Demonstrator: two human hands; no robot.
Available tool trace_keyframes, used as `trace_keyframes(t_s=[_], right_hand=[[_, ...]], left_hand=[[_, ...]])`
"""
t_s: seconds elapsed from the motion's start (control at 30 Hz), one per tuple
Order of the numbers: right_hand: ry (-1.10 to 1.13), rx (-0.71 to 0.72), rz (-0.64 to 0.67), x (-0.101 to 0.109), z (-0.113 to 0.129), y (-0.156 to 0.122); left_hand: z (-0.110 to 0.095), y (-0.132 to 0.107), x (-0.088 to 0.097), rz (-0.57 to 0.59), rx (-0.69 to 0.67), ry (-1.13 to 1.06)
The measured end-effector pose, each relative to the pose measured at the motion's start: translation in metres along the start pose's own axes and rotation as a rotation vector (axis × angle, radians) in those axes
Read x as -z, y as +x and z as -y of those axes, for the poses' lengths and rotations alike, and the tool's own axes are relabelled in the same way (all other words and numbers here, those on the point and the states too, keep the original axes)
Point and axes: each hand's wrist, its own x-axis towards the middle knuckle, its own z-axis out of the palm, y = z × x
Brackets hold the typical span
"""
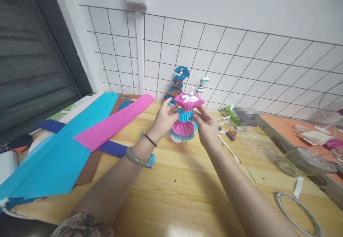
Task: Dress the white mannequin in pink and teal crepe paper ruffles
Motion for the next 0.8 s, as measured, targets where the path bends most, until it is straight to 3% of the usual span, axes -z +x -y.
trace_keyframes(t_s=[0.1, 0.23, 0.37, 0.5, 0.63, 0.8], right_hand=[[0.025, -0.005, 0.026, 0.0, 0.001, 0.001], [0.106, -0.075, -0.041, 0.01, -0.009, 0.0], [0.254, -0.322, -0.265, 0.033, -0.03, -0.014], [0.366, -0.57, -0.317, 0.047, -0.048, -0.047], [0.538, -0.831, -0.216, 0.032, -0.048, -0.08], [0.69, -0.95, -0.127, -0.001, -0.042, -0.086]], left_hand=[[0.006, 0.002, 0.002, 0.028, -0.012, 0.028], [0.009, 0.002, 0.003, 0.03, 0.11, 0.102], [0.009, 0.004, 0.005, 0.009, 0.169, 0.181], [0.012, 0.006, 0.009, -0.038, 0.239, 0.202], [0.014, 0.004, 0.009, 0.0, 0.269, 0.153], [0.014, 0.002, 0.008, 0.168, 0.277, 0.101]])
